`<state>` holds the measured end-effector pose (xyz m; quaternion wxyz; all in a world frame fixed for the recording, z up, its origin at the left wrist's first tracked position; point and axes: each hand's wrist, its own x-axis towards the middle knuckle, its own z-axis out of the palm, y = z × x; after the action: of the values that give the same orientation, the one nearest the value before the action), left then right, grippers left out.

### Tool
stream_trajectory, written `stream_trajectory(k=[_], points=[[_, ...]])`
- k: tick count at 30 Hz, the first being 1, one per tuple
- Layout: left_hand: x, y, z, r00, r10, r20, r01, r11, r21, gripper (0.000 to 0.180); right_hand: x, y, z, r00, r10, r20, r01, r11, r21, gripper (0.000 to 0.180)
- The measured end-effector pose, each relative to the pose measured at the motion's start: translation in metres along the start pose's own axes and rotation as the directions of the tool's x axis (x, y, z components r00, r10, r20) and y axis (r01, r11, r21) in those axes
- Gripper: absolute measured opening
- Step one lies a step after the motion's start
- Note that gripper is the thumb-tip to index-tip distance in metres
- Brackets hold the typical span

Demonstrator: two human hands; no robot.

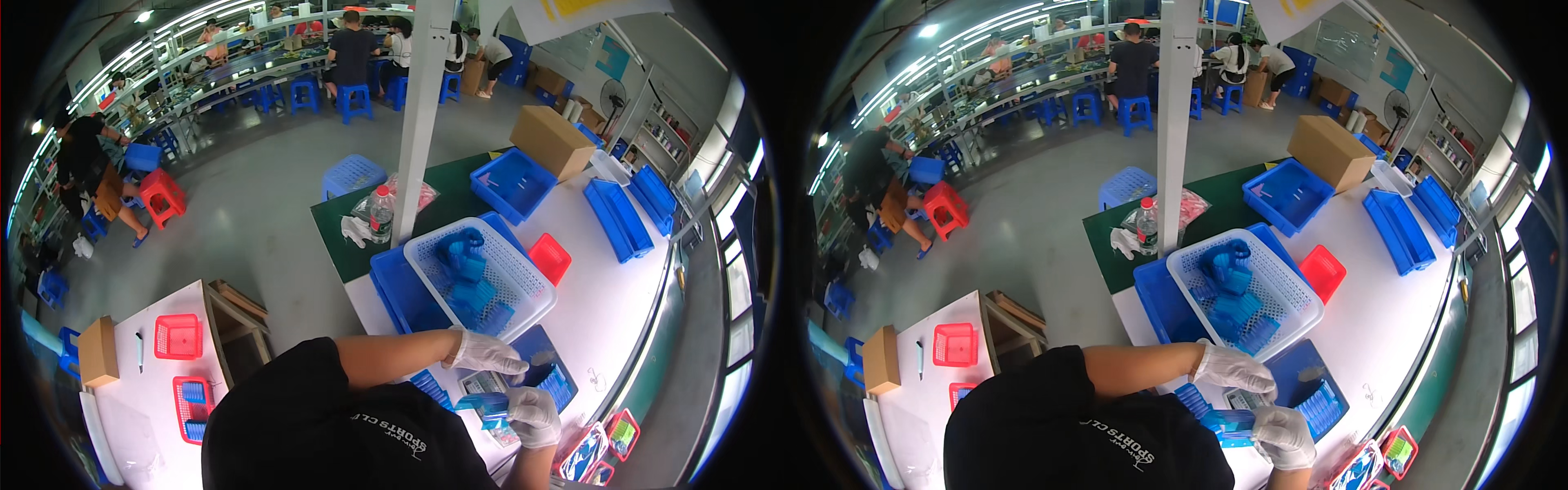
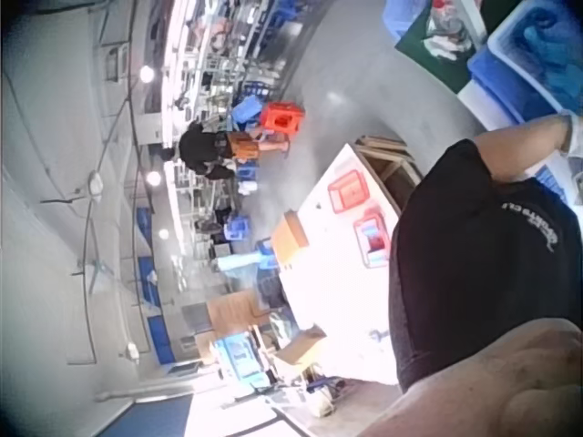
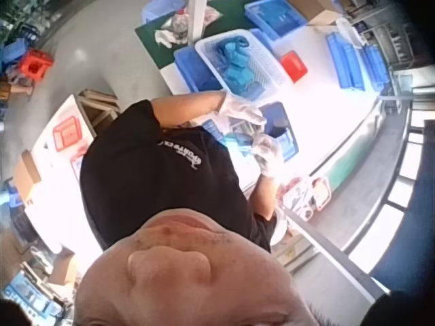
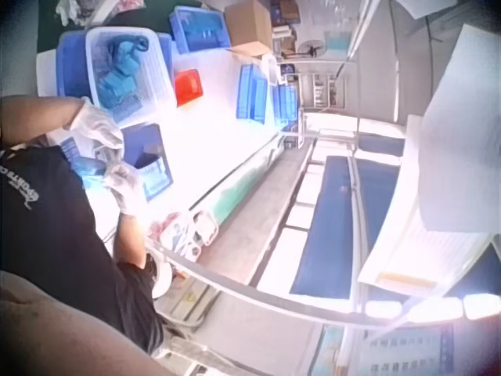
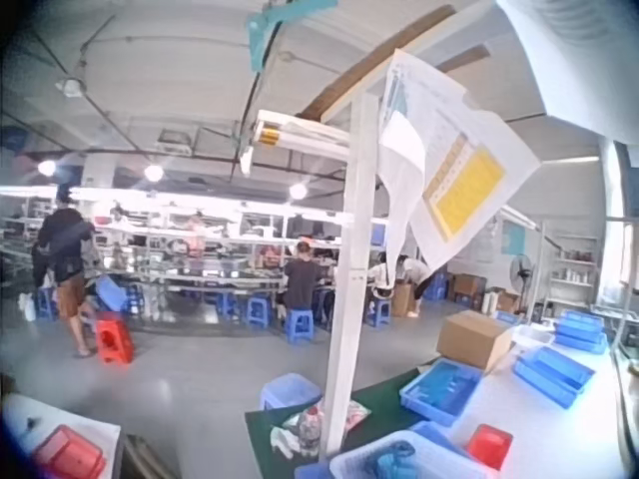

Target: The person applies white strips onto blue plastic trays by hand, places the trays onto a scale, and takes off their gloves.

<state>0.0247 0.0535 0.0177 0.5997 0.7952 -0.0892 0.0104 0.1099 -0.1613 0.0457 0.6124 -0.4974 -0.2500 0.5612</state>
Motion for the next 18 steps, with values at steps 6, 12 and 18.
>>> stream_trajectory(k=[6,12,18], points=[[0.005,-0.019,0.008,0.900,-0.084,0.427,0.083,0.996,0.022,0.075,-0.002,-0.004,-0.001,0.996,0.088,0.012,-0.085,0.986,-0.141,0.025],[-0.007,-0.018,0.024,0.884,-0.122,0.451,0.319,0.863,-0.392,0.055,-0.002,-0.015,-0.003,0.985,0.173,-0.018,-0.174,0.970,-0.171,0.024],[-0.015,0.003,0.010,0.887,-0.191,0.421,0.361,0.855,-0.372,0.030,0.005,-0.004,-0.018,0.993,-0.013,0.120,0.046,0.960,-0.275,0.021]])
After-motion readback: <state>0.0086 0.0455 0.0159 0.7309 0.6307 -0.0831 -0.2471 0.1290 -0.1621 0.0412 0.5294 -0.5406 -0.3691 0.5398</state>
